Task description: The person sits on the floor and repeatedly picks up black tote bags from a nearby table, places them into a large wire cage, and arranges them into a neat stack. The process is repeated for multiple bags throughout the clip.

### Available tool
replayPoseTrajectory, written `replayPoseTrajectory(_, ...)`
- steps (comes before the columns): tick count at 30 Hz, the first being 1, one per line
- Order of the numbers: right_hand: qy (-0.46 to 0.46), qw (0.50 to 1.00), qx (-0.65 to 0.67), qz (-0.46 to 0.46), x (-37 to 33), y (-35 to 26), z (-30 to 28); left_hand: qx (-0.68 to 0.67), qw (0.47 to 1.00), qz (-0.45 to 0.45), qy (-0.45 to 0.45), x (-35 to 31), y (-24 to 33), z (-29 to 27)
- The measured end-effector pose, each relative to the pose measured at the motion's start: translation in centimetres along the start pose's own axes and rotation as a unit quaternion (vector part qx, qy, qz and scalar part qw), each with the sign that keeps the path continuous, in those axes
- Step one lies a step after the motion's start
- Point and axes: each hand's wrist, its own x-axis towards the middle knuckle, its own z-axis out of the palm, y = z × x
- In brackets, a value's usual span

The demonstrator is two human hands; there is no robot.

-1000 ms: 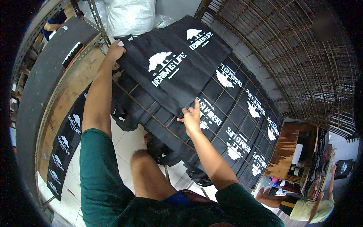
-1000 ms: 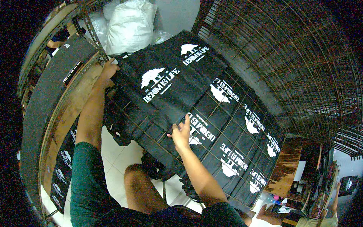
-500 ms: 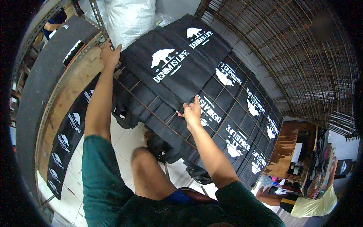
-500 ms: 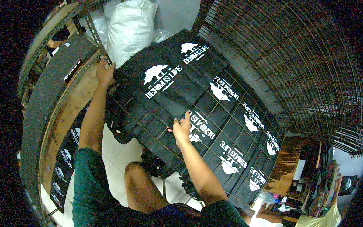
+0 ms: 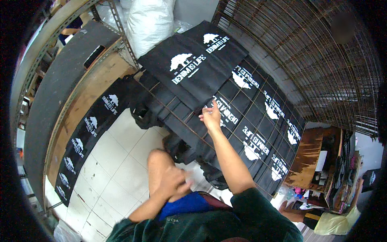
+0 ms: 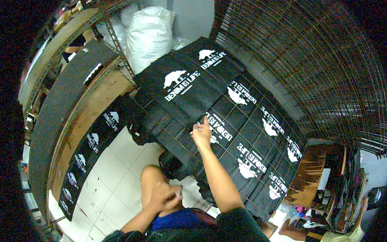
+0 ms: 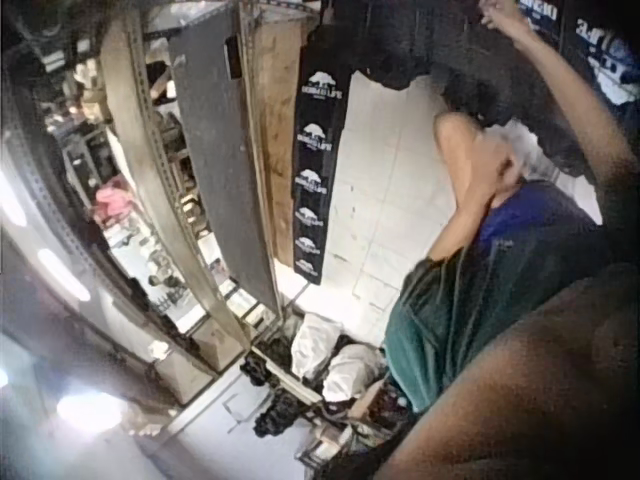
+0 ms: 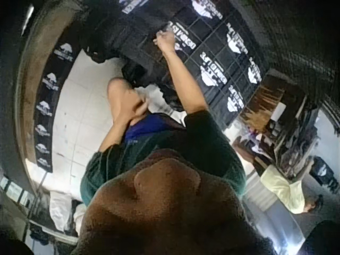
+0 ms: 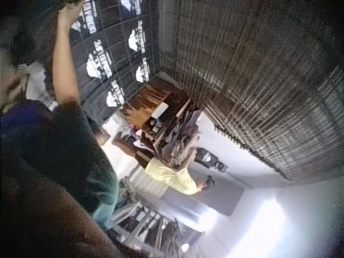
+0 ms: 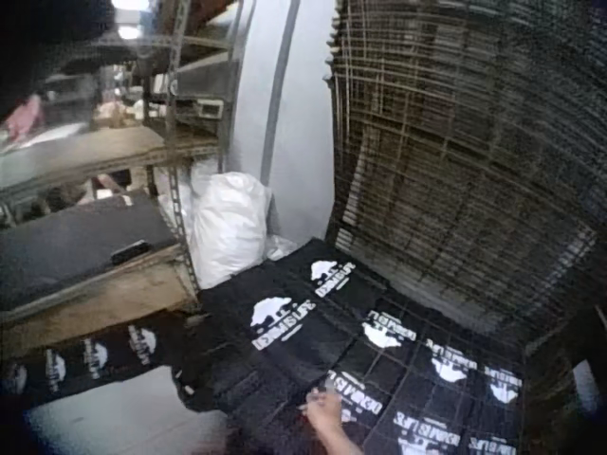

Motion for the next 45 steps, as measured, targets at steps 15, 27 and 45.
replayPoseTrajectory(15, 0.185, 0.967, -0.007, -0.174, -25.7, 9.0, -28.1, -0.024, 0.995, -0.093, 0.035, -1.0, -1.0, 3.4)
replayPoseTrajectory(27, 0.202, 0.937, -0.189, -0.212, -35.0, 18.7, -32.8, 0.052, 0.917, 0.049, -0.392, -6.4, 13.9, 10.3)
replayPoseTrajectory(45, 0.32, 0.924, 0.028, -0.207, -35.9, 14.5, -39.1, -0.151, 0.86, -0.066, -0.484, -11.8, 6.9, 24.0)
